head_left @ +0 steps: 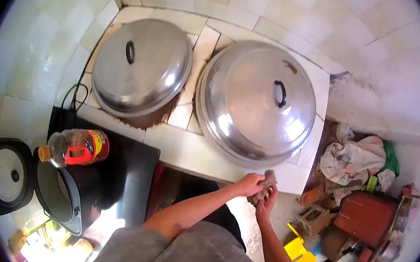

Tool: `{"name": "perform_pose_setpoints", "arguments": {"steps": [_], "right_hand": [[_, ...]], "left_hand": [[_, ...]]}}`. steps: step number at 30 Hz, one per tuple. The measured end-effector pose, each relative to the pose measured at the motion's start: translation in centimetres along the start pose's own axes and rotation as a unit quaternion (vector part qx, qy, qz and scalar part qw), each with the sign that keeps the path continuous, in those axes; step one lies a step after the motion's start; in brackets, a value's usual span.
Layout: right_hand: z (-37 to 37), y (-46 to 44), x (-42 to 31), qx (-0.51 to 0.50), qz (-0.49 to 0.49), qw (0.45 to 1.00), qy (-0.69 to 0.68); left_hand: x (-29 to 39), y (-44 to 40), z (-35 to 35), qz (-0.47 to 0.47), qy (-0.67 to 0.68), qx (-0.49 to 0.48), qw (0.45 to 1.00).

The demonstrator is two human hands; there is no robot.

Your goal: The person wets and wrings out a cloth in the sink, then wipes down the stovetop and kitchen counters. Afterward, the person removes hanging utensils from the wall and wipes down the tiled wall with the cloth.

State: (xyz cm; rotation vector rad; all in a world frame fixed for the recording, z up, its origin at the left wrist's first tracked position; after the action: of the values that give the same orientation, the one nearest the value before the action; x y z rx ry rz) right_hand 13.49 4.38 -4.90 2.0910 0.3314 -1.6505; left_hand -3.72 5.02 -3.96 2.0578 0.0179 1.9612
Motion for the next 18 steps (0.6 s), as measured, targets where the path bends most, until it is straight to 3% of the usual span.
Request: {"name": "perform_pose_setpoints", "arguments": {"steps": [2, 3, 7, 9, 11, 13, 15, 17, 18], "right_hand": [[0.5, -2.9, -3.7, 0.003, 0.012, 1.000, -0.023], [1.2, -4.5, -5.1, -0.012, -0.026, 0.999, -0.045], [6.6, -12.7, -11.7, -0.064, -0.122, 0.983, -0.122], [9.9, -17.7, -14.5, -0.080, -0.115, 0.978, -0.154], [12.8, -23.5, -16.5, -0.084, -0.154, 0.979, -0.104], [16.0, -27.8, -21.6, -0.076, -0.112, 0.989, -0.058], [18.4, -32.9, -24.7, -0.071, -0.281, 0.956, 0.037], [20.5, -37.1, -27.6, -0.113, -0.265, 0.956, 0.062], [21.6, -39.8, -27.7, -0.126, -0.320, 0.932, 0.112]], "left_hand": [[3.6, 0.2, -3.7, 0.029, 0.105, -0.024, 0.994], [5.2, 0.5, -5.4, 0.042, 0.169, 0.005, 0.985], [8.9, 0.0, -14.1, 0.032, 0.206, 0.068, 0.976], [10.1, -1.1, -19.0, 0.053, 0.105, 0.167, 0.979], [11.6, -2.1, -24.0, 0.078, 0.040, 0.263, 0.961], [15.2, -2.4, -28.5, 0.078, -0.014, 0.368, 0.926], [15.8, -3.9, -33.0, 0.116, 0.024, 0.411, 0.904], [15.3, -5.0, -36.8, 0.115, 0.017, 0.451, 0.885], [14.4, -5.7, -38.7, 0.098, -0.010, 0.471, 0.877]]}}
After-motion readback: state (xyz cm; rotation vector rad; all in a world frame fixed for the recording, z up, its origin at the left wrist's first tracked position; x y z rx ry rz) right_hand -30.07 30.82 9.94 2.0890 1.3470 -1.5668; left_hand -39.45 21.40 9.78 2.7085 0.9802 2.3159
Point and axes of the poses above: each hand's wrist, its own y-axis away from the middle knuckle, its own z-axis out of the palm, x = y × z, the point moved 1 cm from there along -y, towards the middle knuckle, and after that the axes turned 9 degrees about -x, right-handed, at the moved point
